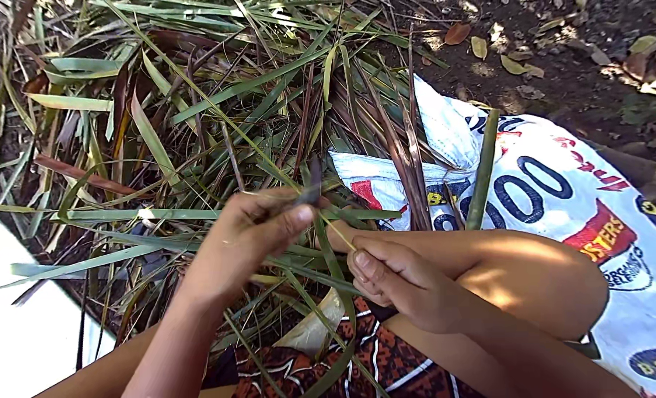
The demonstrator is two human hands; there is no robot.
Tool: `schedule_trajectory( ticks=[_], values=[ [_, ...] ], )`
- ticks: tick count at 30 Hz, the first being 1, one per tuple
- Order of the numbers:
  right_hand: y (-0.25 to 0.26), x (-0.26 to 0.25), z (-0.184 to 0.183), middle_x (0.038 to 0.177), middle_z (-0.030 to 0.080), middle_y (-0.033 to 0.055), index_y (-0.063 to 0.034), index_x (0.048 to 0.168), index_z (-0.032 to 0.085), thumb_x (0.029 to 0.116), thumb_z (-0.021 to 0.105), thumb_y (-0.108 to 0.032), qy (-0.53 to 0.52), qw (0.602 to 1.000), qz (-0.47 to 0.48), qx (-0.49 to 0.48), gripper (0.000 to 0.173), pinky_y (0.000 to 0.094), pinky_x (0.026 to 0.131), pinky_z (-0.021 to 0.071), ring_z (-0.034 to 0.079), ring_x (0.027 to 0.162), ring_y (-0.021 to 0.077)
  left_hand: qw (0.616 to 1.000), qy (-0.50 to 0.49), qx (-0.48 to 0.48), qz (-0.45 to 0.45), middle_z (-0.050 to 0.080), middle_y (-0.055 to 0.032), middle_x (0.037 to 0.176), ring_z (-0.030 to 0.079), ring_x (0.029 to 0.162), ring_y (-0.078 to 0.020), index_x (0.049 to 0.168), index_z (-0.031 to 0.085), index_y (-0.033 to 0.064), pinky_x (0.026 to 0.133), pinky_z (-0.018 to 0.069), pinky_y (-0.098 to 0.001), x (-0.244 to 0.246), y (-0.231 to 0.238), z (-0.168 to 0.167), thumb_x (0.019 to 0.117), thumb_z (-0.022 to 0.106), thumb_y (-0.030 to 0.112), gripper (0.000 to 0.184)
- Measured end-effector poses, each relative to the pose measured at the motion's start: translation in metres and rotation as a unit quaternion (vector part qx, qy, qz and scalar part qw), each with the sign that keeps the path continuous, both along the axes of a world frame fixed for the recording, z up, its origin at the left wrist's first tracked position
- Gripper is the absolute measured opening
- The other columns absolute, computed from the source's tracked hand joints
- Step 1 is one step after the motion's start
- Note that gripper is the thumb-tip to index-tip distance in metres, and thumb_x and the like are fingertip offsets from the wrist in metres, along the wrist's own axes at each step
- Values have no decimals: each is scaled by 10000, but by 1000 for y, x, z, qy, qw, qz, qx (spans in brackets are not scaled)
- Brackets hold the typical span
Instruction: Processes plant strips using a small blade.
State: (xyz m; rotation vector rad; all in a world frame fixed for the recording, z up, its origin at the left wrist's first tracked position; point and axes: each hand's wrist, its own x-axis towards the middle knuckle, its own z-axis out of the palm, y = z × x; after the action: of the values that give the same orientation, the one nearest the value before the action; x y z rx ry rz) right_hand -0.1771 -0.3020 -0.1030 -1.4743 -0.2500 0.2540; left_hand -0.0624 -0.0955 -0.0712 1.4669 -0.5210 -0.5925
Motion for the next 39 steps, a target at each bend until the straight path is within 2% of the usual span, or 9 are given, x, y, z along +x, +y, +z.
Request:
schedule_trajectory(
  ticks=[3,8,12,15,18,24,28,32,39],
  values=[
    [0,0,-2,662,315,-97,-105,867,461,1110,354,-194,-50,998,3,-32,280,82,526,278,309,554,-76,999,-10,-3,44,571,92,588,487,459,36,929,766,201,436,418,-101,12,11,13,939,688,274,107],
    [-2,-3,-4,648,344,-54,-48,867,470,1106,378,-169,-138,984,-16,-108,283,66,528,285,332,553,-71,993,-9,-40,114,570,99,601,480,465,42,966,746,179,436,408,-94,22,23,27,999,587,226,169],
    [-4,-1,-3,648,334,-83,-77,867,476,1088,360,-163,-54,994,17,-92,264,77,512,266,313,543,-80,990,-13,-37,137,580,90,615,487,470,34,977,752,182,442,423,-101,11,19,24,980,622,226,136],
    [2,4,4,693,344,-107,-95,943,493,1084,336,-156,19,999,41,-31,220,81,515,274,310,557,-84,991,-32,-22,126,598,93,631,517,485,29,1008,759,216,460,453,-109,1,14,17,958,675,292,123],
    [7,9,7,729,388,-114,-59,1034,553,1098,364,-152,-6,1000,7,4,221,66,540,299,342,589,-100,995,-52,-19,82,620,102,668,539,522,35,1028,756,232,497,471,-109,-4,9,10,955,681,291,120],
    [7,5,12,718,445,-102,-8,992,608,1085,436,-143,-101,990,-78,-53,237,31,559,315,369,608,-132,998,-31,-26,43,642,94,657,564,532,37,997,780,209,508,486,-104,-5,10,17,935,696,246,111],
    [0,-1,11,681,395,-105,-36,980,591,1101,424,-189,-113,990,-61,-56,257,30,541,296,344,581,-130,999,-14,-45,25,643,86,653,532,517,53,978,784,193,489,449,-90,-5,10,25,929,706,219,95],
    [-5,-7,9,678,386,-103,-55,961,575,1111,407,-217,-101,994,-17,-30,278,32,540,297,343,581,-127,994,-41,-62,74,599,110,617,493,472,55,990,772,217,440,415,-89,4,23,34,953,690,322,138],
    [-14,-8,6,677,396,-103,-89,969,590,1108,425,-271,-115,989,-5,-88,282,31,540,299,353,577,-124,983,-88,-49,154,579,103,613,465,456,44,992,744,173,428,396,-92,19,42,44,998,564,180,180]
  ],
)
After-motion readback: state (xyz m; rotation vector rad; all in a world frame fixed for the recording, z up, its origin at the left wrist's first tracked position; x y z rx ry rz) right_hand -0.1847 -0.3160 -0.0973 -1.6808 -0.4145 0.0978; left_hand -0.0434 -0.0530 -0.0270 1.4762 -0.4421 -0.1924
